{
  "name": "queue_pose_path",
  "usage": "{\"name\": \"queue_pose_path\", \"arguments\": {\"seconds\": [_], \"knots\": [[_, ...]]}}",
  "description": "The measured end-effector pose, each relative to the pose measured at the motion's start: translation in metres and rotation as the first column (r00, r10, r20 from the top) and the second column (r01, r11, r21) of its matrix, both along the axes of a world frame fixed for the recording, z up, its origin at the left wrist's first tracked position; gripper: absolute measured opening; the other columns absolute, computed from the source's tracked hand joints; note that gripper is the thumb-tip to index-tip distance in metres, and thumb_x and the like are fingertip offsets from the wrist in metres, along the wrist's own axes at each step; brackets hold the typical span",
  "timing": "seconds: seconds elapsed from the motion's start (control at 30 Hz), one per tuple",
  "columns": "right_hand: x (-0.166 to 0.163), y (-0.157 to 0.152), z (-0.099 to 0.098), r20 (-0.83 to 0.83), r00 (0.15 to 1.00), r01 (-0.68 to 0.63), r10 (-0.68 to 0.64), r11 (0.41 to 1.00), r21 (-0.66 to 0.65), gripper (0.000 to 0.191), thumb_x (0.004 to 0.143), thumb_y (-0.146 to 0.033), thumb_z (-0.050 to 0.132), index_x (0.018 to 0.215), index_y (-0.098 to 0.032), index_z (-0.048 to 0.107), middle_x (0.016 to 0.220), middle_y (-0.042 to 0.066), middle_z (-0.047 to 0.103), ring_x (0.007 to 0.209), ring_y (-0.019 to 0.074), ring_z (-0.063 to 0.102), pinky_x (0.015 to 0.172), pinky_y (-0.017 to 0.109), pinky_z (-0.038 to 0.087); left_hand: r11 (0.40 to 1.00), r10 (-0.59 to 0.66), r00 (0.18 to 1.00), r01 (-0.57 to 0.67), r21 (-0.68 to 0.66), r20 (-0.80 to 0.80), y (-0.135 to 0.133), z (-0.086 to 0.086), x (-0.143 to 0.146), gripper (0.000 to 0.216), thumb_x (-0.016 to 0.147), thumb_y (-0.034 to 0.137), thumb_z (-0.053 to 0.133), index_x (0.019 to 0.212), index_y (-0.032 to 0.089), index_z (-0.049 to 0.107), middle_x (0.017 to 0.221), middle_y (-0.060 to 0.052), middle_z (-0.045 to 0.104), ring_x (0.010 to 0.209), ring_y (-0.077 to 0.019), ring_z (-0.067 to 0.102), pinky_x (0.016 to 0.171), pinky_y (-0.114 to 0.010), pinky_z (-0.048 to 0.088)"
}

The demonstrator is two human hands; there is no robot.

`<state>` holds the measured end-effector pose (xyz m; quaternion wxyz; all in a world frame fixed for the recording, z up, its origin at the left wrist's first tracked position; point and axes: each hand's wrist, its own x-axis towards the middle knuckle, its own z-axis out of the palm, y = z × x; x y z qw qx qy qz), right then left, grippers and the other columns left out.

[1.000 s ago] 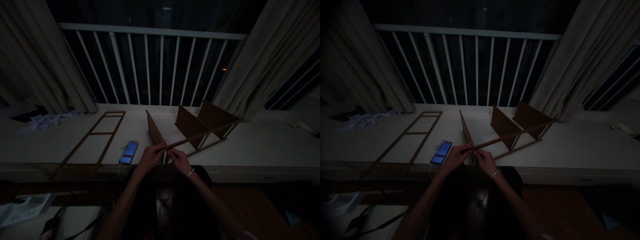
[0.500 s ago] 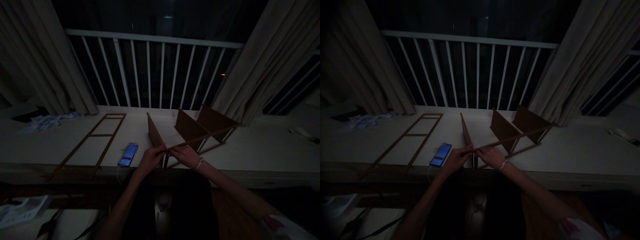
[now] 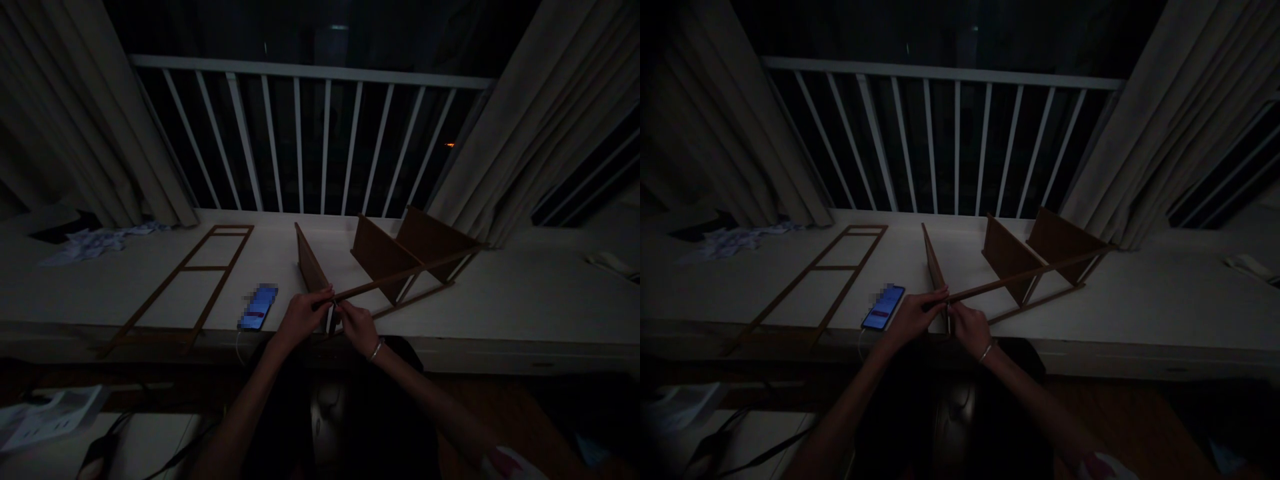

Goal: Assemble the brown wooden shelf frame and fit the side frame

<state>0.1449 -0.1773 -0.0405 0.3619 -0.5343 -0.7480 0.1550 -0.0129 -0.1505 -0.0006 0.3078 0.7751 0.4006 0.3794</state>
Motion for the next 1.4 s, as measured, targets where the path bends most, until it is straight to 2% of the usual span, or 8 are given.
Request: {"name": "queue_pose_path", "arguments": {"seconds": [0.17, 0.3, 0.57, 0.9, 1.07, 1.17, 1.27, 1.4], "knots": [[-0.029, -0.006, -0.008, -0.382, 0.915, 0.112, -0.132, 0.991, -0.073, 0.032, 0.088, -0.036, 0.026, 0.067, -0.020, 0.045, 0.054, -0.002, 0.047, 0.050, 0.0104, 0.045, 0.053, 0.022, 0.033, 1.000, 0.013, 0.999, -0.013, 0.010, 0.029, 0.002, -0.005, 0.000, 0.029, 0.076, 0.025, 0.050, 0.103, 0.020, 0.061, 0.113, -0.001, 0.057, 0.105, -0.0153, 0.053, 0.094, -0.031, 0.040], [-0.042, -0.010, -0.005, -0.533, 0.825, 0.168, -0.189, 0.982, -0.088, 0.029, 0.086, -0.038, 0.028, 0.068, -0.021, 0.042, 0.057, -0.003, 0.042, 0.054, 0.0104, 0.041, 0.053, 0.021, 0.033, 1.000, 0.028, 0.998, -0.028, -0.006, 0.047, 0.002, -0.006, 0.001, 0.029, 0.075, 0.026, 0.051, 0.102, 0.019, 0.062, 0.112, -0.001, 0.058, 0.103, -0.0151, 0.054, 0.094, -0.030, 0.041], [-0.031, -0.006, 0.012, -0.578, 0.804, 0.024, -0.140, 0.979, -0.203, 0.027, 0.081, -0.036, 0.036, 0.060, -0.020, 0.043, 0.055, -0.004, 0.043, 0.053, 0.0101, 0.040, 0.054, 0.021, 0.034, 0.999, 0.050, 0.997, -0.048, -0.023, 0.067, 0.002, -0.005, 0.003, 0.031, 0.073, 0.029, 0.055, 0.100, 0.018, 0.063, 0.109, -0.002, 0.060, 0.101, -0.0169, 0.055, 0.092, -0.031, 0.042], [-0.035, -0.005, 0.004, -0.731, 0.661, -0.036, -0.171, 0.965, -0.259, 0.024, 0.080, -0.037, 0.038, 0.064, -0.019, 0.043, 0.055, -0.006, 0.037, 0.050, 0.0080, 0.034, 0.047, 0.020, 0.030, 0.999, 0.044, 0.997, -0.044, -0.011, 0.060, 0.002, -0.005, 0.003, 0.030, 0.075, 0.030, 0.053, 0.100, 0.019, 0.063, 0.111, -0.002, 0.059, 0.101, -0.0157, 0.055, 0.093, -0.030, 0.042], [-0.027, -0.005, 0.012, -0.711, 0.693, -0.134, -0.118, 0.948, -0.288, 0.025, 0.080, -0.037, 0.039, 0.066, -0.018, 0.048, 0.057, -0.004, 0.045, 0.048, 0.0077, 0.036, 0.045, 0.020, 0.029, 0.998, 0.059, 0.996, -0.057, -0.025, 0.067, 0.002, -0.006, 0.004, 0.030, 0.073, 0.030, 0.054, 0.100, 0.019, 0.063, 0.110, -0.002, 0.059, 0.101, -0.0164, 0.056, 0.092, -0.030, 0.042], [-0.026, -0.005, 0.014, -0.696, 0.708, -0.111, -0.122, 0.954, -0.279, 0.029, 0.080, -0.040, 0.040, 0.064, -0.018, 0.048, 0.055, -0.004, 0.045, 0.048, 0.0076, 0.036, 0.045, 0.020, 0.029, 0.998, 0.049, 0.996, -0.047, -0.035, 0.081, 0.002, -0.006, 0.003, 0.032, 0.072, 0.032, 0.055, 0.100, 0.018, 0.063, 0.110, -0.003, 0.059, 0.100, -0.0165, 0.056, 0.091, -0.029, 0.043], [-0.031, -0.005, 0.013, -0.690, 0.701, -0.029, -0.178, 0.961, -0.276, 0.029, 0.078, -0.043, 0.042, 0.065, -0.017, 0.049, 0.053, -0.005, 0.041, 0.048, 0.0076, 0.035, 0.044, 0.019, 0.028, 0.998, 0.050, 0.995, -0.047, -0.040, 0.090, 0.002, -0.005, 0.003, 0.034, 0.072, 0.034, 0.056, 0.100, 0.016, 0.063, 0.109, -0.004, 0.060, 0.098, -0.0166, 0.057, 0.090, -0.029, 0.044], [-0.034, -0.007, 0.014, -0.670, 0.716, 0.038, -0.197, 0.969, -0.244, 0.029, 0.079, -0.043, 0.042, 0.070, -0.017, 0.052, 0.054, -0.005, 0.043, 0.050, 0.0083, 0.037, 0.047, 0.019, 0.031, 0.998, 0.051, 0.995, -0.048, -0.040, 0.089, 0.002, -0.003, 0.003, 0.036, 0.070, 0.035, 0.058, 0.100, 0.015, 0.063, 0.108, -0.005, 0.060, 0.098, -0.0172, 0.057, 0.090, -0.029, 0.044]]}}
